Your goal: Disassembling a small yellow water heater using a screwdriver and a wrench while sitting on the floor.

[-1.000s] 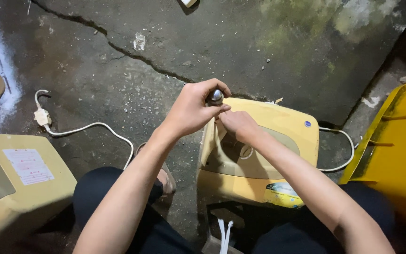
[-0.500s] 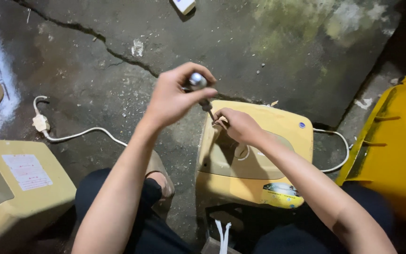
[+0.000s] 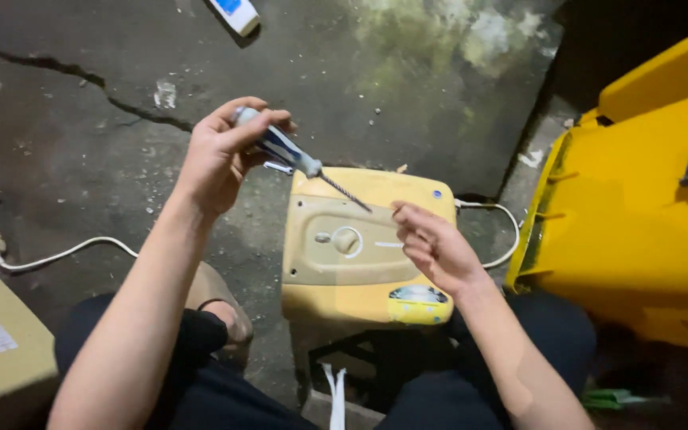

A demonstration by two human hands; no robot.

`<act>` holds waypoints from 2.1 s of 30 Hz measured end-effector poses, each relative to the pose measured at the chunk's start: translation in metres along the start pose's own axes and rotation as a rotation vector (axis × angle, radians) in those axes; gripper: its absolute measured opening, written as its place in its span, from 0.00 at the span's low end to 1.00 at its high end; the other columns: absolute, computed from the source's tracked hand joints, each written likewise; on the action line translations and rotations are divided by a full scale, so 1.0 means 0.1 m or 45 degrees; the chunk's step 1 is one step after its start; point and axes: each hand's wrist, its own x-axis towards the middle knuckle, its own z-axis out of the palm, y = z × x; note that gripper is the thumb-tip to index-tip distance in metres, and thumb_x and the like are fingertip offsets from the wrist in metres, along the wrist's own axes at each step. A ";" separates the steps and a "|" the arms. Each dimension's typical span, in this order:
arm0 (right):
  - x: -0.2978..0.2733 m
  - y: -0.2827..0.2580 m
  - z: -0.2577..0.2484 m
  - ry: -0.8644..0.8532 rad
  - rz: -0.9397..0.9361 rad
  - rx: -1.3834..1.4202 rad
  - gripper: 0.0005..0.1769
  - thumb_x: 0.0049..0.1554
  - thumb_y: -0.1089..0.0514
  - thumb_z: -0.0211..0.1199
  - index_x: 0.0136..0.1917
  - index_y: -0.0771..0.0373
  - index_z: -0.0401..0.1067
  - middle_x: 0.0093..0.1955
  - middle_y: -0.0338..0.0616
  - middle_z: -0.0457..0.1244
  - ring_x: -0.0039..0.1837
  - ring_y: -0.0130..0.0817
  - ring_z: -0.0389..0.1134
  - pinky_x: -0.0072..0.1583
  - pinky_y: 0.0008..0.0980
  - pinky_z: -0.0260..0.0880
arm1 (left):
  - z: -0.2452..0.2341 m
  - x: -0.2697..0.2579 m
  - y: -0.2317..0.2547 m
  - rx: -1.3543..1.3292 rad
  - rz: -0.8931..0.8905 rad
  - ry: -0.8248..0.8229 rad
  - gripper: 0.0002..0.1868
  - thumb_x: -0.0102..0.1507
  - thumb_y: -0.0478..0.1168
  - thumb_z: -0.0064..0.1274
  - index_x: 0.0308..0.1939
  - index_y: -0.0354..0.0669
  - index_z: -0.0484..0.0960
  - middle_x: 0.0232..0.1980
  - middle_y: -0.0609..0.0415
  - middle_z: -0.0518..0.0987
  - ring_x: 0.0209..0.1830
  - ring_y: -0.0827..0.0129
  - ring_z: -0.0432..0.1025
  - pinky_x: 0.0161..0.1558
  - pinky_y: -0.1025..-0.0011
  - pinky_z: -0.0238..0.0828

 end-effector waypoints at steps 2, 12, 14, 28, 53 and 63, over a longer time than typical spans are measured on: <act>0.05 0.02 -0.22 0.039 0.053 0.308 0.18 0.63 0.56 0.57 0.65 0.60 0.68 0.46 0.29 0.61 0.36 0.14 0.50 0.33 0.11 0.48 | -0.06 0.06 -0.16 -0.033 -0.039 0.051 0.17 0.61 0.41 0.65 0.50 0.45 0.77 0.48 0.49 0.86 0.47 0.62 0.84 0.45 0.64 0.86; 0.03 -0.02 0.11 0.184 -0.281 -0.155 0.21 0.64 0.45 0.61 0.62 0.61 0.69 0.29 0.26 0.45 0.30 0.13 0.45 0.31 0.13 0.42 | 0.36 -0.03 -0.83 -0.596 -0.268 0.157 0.20 0.61 0.49 0.65 0.48 0.39 0.82 0.54 0.48 0.84 0.52 0.60 0.81 0.56 0.64 0.83; 0.09 0.06 0.11 0.145 -0.433 -0.304 0.25 0.62 0.51 0.65 0.69 0.61 0.69 0.26 0.26 0.49 0.30 0.13 0.48 0.32 0.13 0.44 | 0.54 -0.11 -0.95 -0.548 -0.279 0.082 0.18 0.62 0.50 0.63 0.47 0.41 0.83 0.54 0.50 0.84 0.54 0.61 0.81 0.60 0.63 0.80; 0.17 -0.24 -0.23 0.367 -0.998 -0.263 0.20 0.67 0.41 0.56 0.52 0.58 0.77 0.24 0.23 0.47 0.27 0.11 0.50 0.32 0.15 0.49 | 1.32 -0.35 -1.05 -0.164 -0.178 -0.432 0.22 0.70 0.54 0.49 0.62 0.46 0.74 0.62 0.51 0.80 0.61 0.63 0.76 0.66 0.54 0.74; 0.06 -0.75 -0.45 0.773 -0.608 0.032 0.31 0.49 0.31 0.63 0.48 0.60 0.69 0.27 0.24 0.46 0.25 0.12 0.41 0.28 0.17 0.36 | 0.06 -0.31 -2.40 2.423 0.994 -0.651 0.14 0.66 0.39 0.43 0.53 0.36 0.71 0.48 0.44 0.74 0.44 0.60 0.69 0.52 0.61 0.70; 0.24 -0.65 -0.54 0.859 -0.656 0.055 0.31 0.53 0.31 0.69 0.45 0.62 0.72 0.28 0.32 0.56 0.23 0.11 0.43 0.26 0.14 0.43 | 0.00 -0.27 -2.54 2.474 1.275 -0.495 0.12 0.60 0.47 0.53 0.42 0.49 0.72 0.39 0.56 0.69 0.45 0.62 0.70 0.52 0.62 0.66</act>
